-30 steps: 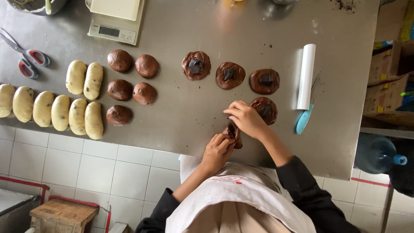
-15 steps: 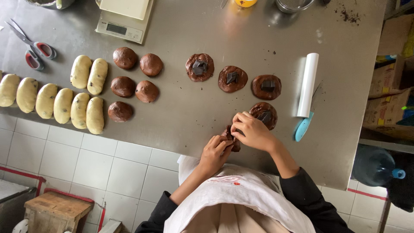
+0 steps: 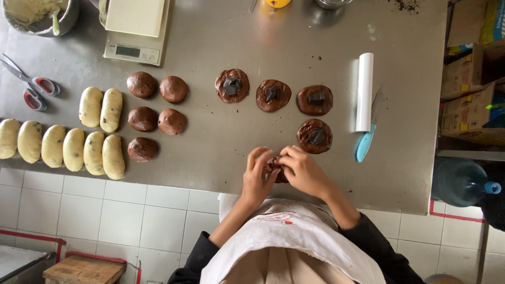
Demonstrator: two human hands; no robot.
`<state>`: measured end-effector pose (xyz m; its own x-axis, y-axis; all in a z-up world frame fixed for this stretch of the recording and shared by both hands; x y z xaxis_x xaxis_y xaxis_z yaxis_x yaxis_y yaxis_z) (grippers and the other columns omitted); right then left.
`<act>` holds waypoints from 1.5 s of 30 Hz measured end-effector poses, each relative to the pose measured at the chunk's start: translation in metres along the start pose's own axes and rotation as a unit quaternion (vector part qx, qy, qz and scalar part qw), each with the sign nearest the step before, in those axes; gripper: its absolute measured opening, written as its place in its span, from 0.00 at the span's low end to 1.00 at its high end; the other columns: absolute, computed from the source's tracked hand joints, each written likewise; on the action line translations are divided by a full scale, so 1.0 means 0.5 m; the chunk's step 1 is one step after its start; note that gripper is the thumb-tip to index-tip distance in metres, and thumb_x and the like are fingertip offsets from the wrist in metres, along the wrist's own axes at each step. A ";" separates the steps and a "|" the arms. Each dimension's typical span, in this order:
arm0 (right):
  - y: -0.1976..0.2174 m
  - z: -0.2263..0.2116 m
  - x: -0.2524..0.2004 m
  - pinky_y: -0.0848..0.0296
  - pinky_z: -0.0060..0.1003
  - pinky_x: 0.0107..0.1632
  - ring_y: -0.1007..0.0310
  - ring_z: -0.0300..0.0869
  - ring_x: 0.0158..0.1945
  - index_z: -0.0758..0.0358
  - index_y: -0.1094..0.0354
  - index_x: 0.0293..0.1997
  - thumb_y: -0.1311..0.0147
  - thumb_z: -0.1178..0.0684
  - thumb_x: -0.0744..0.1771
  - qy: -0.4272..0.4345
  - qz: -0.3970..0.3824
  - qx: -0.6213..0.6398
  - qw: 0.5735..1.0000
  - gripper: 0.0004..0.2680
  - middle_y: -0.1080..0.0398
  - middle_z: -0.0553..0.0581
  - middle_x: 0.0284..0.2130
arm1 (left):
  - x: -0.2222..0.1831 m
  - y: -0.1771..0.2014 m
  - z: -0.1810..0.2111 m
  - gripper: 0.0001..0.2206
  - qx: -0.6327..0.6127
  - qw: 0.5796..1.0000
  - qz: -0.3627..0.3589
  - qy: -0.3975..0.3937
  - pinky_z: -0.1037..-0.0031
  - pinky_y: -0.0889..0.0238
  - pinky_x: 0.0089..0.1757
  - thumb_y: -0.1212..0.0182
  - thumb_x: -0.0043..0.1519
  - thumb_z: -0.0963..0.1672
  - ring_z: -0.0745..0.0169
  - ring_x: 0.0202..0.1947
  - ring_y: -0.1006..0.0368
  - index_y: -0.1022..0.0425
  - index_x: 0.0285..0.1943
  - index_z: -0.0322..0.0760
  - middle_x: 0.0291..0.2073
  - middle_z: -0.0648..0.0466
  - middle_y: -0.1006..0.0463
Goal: The person shapes chocolate-filled dough into rounds by hand and uses a knife to score the tops of prepared buns on a stainless steel work surface.
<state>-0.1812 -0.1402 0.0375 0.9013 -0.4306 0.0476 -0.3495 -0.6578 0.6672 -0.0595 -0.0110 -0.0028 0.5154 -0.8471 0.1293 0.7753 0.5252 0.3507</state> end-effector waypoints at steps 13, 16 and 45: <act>-0.146 0.104 -0.153 0.24 0.44 0.45 0.27 0.55 0.47 0.64 0.34 0.52 0.33 0.55 0.63 0.026 0.134 -0.091 0.986 0.16 0.36 0.66 0.50 | 0.025 -0.021 -0.049 0.05 -0.082 0.994 0.042 0.066 0.77 0.23 0.36 0.29 0.56 0.36 0.66 0.34 0.19 0.19 0.39 0.30 0.41 0.51 0.21; -0.142 0.122 -0.165 0.20 0.39 0.48 0.24 0.48 0.48 0.63 0.32 0.54 0.38 0.61 0.65 0.117 0.112 -0.145 0.976 0.13 0.33 0.60 0.47 | 0.029 -0.015 -0.043 0.05 -0.090 0.994 0.001 0.060 0.75 0.23 0.33 0.30 0.57 0.36 0.66 0.33 0.21 0.18 0.40 0.29 0.41 0.51 0.20; -0.041 0.047 -0.033 0.22 0.36 0.41 0.23 0.42 0.38 0.63 0.26 0.54 0.31 0.58 0.59 -0.075 0.077 0.017 0.994 0.18 0.29 0.56 0.43 | 0.018 0.007 -0.038 0.16 0.029 0.995 -0.049 -0.086 0.71 0.23 0.38 0.29 0.58 0.39 0.59 0.35 0.19 0.23 0.55 0.34 0.34 0.52 0.19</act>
<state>-0.1947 -0.1341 0.0057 0.7897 -0.6125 0.0343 -0.4904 -0.5967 0.6351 -0.0452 -0.0154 -0.0183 0.3645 -0.8978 0.2471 0.7941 0.4383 0.4211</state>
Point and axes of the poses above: each hand's wrist, its own x-axis towards the middle knuckle, its own y-axis out of the back of the hand, z = x × y, the point moved 1 cm from there along x, towards the middle knuckle
